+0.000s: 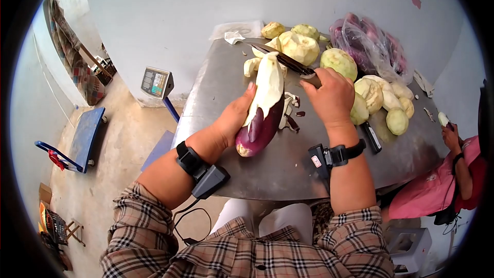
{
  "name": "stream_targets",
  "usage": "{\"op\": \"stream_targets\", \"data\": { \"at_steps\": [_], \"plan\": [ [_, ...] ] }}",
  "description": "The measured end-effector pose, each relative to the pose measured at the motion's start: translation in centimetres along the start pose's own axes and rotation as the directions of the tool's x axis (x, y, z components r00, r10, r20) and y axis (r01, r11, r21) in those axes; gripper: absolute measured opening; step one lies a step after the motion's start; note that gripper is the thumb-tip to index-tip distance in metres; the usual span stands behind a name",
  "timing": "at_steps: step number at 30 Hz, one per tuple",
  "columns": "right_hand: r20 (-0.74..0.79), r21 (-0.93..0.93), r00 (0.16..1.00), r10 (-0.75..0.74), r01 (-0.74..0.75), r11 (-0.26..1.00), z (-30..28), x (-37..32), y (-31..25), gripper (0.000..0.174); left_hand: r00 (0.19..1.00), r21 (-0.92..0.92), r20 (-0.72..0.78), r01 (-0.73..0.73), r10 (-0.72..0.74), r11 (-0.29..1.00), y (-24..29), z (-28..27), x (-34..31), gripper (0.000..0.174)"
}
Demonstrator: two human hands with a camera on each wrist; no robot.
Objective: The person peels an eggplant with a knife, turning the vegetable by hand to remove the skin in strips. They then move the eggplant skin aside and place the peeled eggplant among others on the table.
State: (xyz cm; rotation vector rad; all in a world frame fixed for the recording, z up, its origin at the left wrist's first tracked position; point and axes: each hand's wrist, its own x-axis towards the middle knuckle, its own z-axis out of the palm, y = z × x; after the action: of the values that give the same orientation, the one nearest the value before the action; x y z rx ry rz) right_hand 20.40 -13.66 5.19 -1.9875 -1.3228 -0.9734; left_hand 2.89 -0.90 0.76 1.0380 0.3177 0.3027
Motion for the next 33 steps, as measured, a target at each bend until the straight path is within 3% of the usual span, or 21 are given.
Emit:
{"op": "stream_targets", "data": {
  "at_steps": [8, 14, 15, 20, 33],
  "plan": [
    [0.012, -0.023, 0.999, 0.034, -0.034, 0.999, 0.1, -0.1, 0.4, 0.026, 0.996, -0.218, -0.085, -0.006, -0.013, 0.976, -0.3, -0.7, 0.9, 0.062],
    [0.154, -0.075, 0.987, 0.054, -0.043, 0.996, -0.1, -0.1, 0.3, 0.026, 0.999, -0.120, 0.006, -0.043, 0.044, 0.992, 0.8, 0.7, -0.5, 0.062],
    [0.169, -0.076, 0.984, 0.048, -0.036, 0.996, -0.2, -0.1, 0.1, 0.025, 1.000, -0.108, 0.007, 0.021, -0.021, 0.994, 0.7, 0.5, -0.4, 0.061],
    [0.174, -0.047, 0.984, 0.030, -0.022, 0.999, -0.2, -0.1, -0.3, 0.025, 0.999, -0.050, -0.042, 0.016, -0.019, 0.999, 0.1, 0.6, -0.4, 0.058],
    [0.186, -0.090, 0.979, 0.084, -0.068, 0.994, -0.6, 0.0, 0.4, 0.027, 0.988, -0.165, -0.142, 0.029, -0.053, 0.986, -0.4, -1.5, 1.4, 0.059]
  ]
}}
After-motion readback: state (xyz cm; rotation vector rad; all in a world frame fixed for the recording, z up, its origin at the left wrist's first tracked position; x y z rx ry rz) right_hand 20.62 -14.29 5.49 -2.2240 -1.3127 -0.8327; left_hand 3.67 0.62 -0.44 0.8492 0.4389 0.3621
